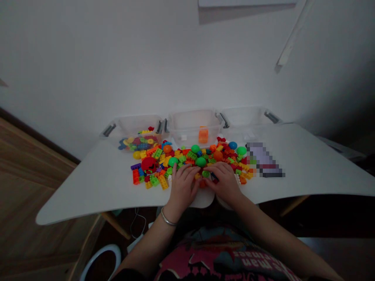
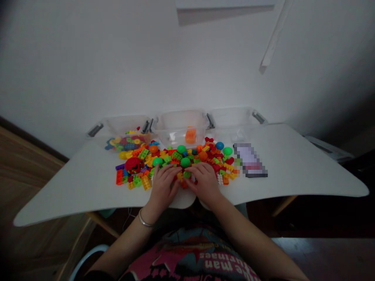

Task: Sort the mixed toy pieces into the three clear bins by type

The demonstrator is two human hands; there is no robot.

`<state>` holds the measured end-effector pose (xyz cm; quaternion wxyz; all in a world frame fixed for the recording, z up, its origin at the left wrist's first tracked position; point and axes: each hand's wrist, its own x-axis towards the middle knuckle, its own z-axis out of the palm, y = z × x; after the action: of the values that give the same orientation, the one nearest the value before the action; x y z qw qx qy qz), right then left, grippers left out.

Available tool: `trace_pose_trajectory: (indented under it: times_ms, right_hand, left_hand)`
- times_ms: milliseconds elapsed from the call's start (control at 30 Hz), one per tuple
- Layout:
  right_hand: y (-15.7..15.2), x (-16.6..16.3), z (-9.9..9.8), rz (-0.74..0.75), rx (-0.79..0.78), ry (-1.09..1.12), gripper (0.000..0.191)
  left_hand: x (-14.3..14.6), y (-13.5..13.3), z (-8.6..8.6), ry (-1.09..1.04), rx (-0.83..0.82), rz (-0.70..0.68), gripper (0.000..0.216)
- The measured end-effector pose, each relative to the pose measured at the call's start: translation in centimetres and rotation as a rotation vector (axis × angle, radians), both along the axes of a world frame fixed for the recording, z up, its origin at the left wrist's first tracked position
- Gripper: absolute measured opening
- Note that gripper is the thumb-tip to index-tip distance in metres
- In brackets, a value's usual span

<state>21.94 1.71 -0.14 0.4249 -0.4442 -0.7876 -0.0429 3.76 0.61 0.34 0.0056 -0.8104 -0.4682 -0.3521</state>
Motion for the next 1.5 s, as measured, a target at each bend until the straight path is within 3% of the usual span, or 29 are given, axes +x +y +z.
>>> trace_pose_trajectory:
  times_ms: [300,433,633,733,833,1033,1167,1333,1500]
  right_hand:
    - [-0.2,-0.2,-0.7,0.075,0.152,-0.009,0.017]
    - [-0.4,0.1,-0.6,0.105,0.155,-0.049,0.02]
    - [-0.5,0.9,-1.2,0.086,0.095,-0.08,0.02]
    - [-0.5,0.9,-1.5,0.111,0.089,-0.079,0.017]
    - [-0.3,0.7,-1.7,0.109,0.088,-0.054,0.015]
    - [-0.2,0.7,-1.7,0.112,0.1,-0.043,0.014]
    - [-0.3,0.8,-1.7,0.121,0.095,-0.039,0.014]
    - [-0.3,0.7,-1.6,0.109,0.066,-0.017,0.014]
    - [-0.3,0.7,-1.4,0.108,0.062,-0.009,0.015]
  left_hand:
    - [1.3,0.0,1.3,-0.147,-0.298,0.078,0.015]
    - [0.8,0.5,1.3,-0.222,-0.31,0.067,0.01]
    - [-4.3,2.6,2.5,-0.498,-0.206,0.095,0.015]
    - [-7.7,4.2,4.1,-0.704,-0.102,0.155,0.024]
    - [-10.6,6.2,6.3,-0.761,0.072,0.232,0.028]
    - [-15.4,11.3,10.8,-0.488,0.174,0.336,0.016]
    - [-17.6,13.9,12.2,-0.186,0.153,0.475,0.022]
    - [-19.6,15.6,11.2,0.133,-0.045,0.604,0.031]
    - [-20.2,16.1,9.4,0.36,-0.176,0.615,0.052]
